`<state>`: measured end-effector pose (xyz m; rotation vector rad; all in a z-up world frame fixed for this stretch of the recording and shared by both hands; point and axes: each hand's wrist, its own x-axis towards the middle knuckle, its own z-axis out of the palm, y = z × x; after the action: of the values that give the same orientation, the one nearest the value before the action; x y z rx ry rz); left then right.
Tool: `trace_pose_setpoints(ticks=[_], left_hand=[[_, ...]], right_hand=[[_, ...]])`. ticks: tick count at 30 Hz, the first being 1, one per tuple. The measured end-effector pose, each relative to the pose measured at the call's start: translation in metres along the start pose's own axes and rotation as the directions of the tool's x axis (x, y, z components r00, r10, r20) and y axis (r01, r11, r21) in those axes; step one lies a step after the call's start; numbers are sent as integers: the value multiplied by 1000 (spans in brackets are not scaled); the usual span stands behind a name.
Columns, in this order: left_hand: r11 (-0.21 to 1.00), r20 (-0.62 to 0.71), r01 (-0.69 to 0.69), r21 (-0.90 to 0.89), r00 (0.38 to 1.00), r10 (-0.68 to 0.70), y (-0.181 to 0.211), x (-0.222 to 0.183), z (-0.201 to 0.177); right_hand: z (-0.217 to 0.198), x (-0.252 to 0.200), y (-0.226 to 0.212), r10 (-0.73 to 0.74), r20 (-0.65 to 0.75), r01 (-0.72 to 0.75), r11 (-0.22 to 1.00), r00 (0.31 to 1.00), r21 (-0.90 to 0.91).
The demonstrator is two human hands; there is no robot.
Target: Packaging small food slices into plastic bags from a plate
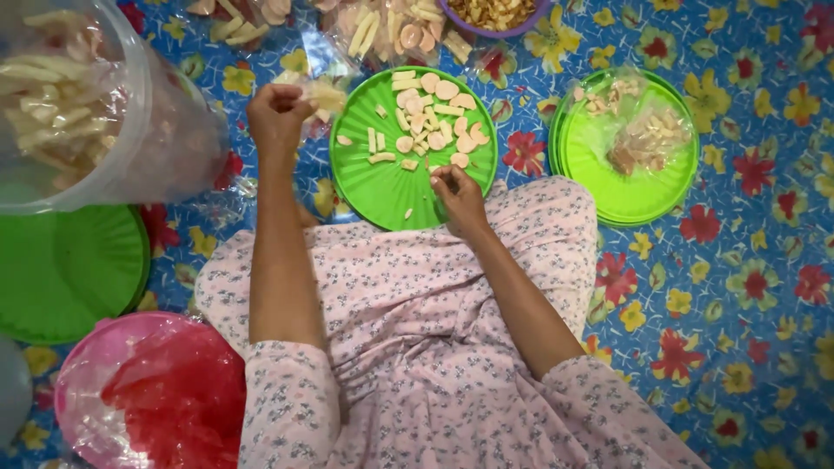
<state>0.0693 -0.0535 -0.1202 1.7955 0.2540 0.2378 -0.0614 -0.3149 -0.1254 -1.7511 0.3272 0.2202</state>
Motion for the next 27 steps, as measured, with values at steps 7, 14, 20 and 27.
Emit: trace_pose_setpoints(ticks=[7, 14, 20, 27], left_hand=[[995, 444, -95, 15, 893, 79, 54, -71, 1], [989, 659, -129, 71, 751, 51, 30, -133, 53], [917, 651, -362, 169, 739, 172, 10, -135, 63], [971, 516, -206, 122, 849, 115, 1, -125, 55]], right_hand=[[-8, -5, 5, -191, 49, 165, 932, 980, 324], [-9, 6, 35, -210, 198, 124, 920, 957, 372], [-9, 8, 44, -232, 139, 176, 929, 963, 326], [-10, 8, 37, -216, 68, 174, 906, 974, 385]])
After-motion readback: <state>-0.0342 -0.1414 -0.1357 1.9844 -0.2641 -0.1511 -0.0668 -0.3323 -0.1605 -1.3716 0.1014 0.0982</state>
